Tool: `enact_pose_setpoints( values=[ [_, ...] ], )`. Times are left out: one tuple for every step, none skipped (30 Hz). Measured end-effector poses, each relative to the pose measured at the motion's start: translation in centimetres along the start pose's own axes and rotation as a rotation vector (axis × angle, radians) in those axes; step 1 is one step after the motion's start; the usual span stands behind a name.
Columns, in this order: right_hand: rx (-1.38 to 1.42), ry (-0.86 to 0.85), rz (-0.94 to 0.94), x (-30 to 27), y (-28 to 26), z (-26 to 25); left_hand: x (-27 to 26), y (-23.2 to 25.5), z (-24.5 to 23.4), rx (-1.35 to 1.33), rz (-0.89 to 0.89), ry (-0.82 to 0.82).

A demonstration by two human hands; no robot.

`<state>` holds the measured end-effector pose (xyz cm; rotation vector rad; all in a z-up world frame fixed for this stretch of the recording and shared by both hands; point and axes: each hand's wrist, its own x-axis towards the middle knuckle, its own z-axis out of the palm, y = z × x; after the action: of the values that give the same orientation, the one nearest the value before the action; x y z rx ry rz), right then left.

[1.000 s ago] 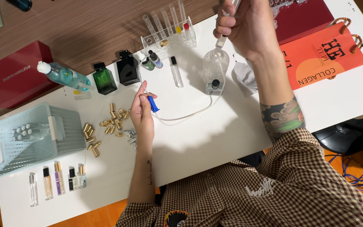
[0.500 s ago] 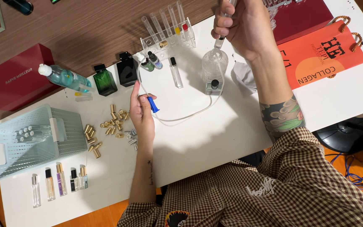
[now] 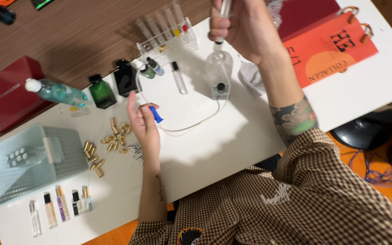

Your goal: Cleaning and assembling small perfume spray bottles using a cloth and a syringe.

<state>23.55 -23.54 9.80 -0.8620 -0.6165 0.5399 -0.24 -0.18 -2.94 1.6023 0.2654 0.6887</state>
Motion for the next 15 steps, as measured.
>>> enact_pose_setpoints(
  values=[
    [0.022, -0.043, -0.018, -0.3, -0.2, 0.1, 0.0, 0.0, 0.0, -0.013, 0.035, 0.006],
    [0.016, -0.030, -0.023, -0.8, -0.5, -0.2, 0.0, -0.2, -0.1, -0.020, 0.034, -0.008],
    [0.006, -0.027, -0.081, -1.4, -0.8, -0.5, -0.1, -0.3, -0.2, -0.029, 0.050, -0.011],
    [-0.008, -0.032, -0.141, -1.7, -1.2, -0.7, 0.1, -0.5, -0.3, -0.042, 0.073, -0.010],
    [-0.018, -0.026, -0.149, -2.1, -2.0, -1.3, 0.3, -0.7, -0.3, -0.051, 0.078, -0.020],
    [-0.114, -0.002, -0.217, -2.4, -2.6, -1.8, 0.4, -0.9, -0.5, -0.045, 0.065, -0.007],
    [-0.209, 0.022, -0.285, -2.7, -3.2, -2.3, 0.6, -1.2, -0.7, -0.039, 0.052, 0.005],
    [-0.216, 0.026, -0.280, -3.1, -3.3, -4.4, 0.5, -1.3, -0.6, -0.045, 0.045, 0.004],
    [-0.439, 0.105, -0.294, -3.4, -3.4, -6.4, 0.3, -1.4, -0.7, -0.038, 0.038, 0.001],
    [-0.661, 0.180, -0.303, -3.8, -3.4, -8.5, 0.1, -1.5, -0.7, -0.029, 0.029, 0.000],
    [-0.666, 0.181, -0.296, -3.9, -3.3, -8.7, -0.1, -1.7, -0.7, -0.035, 0.022, 0.001],
    [-0.828, 0.257, -0.282, -3.8, -3.3, -8.9, 0.0, -1.8, -0.6, -0.039, 0.052, 0.004],
    [-0.988, 0.334, -0.267, -3.6, -3.2, -9.0, 0.0, -1.9, -0.6, -0.043, 0.083, 0.007],
    [-0.994, 0.329, -0.269, -3.8, -3.1, -8.8, 0.0, -2.1, -0.5, -0.049, 0.085, 0.011],
    [-1.021, 0.375, -0.251, -4.0, -2.9, -8.6, 0.0, -2.4, -0.5, -0.058, 0.109, 0.013]
  ],
)
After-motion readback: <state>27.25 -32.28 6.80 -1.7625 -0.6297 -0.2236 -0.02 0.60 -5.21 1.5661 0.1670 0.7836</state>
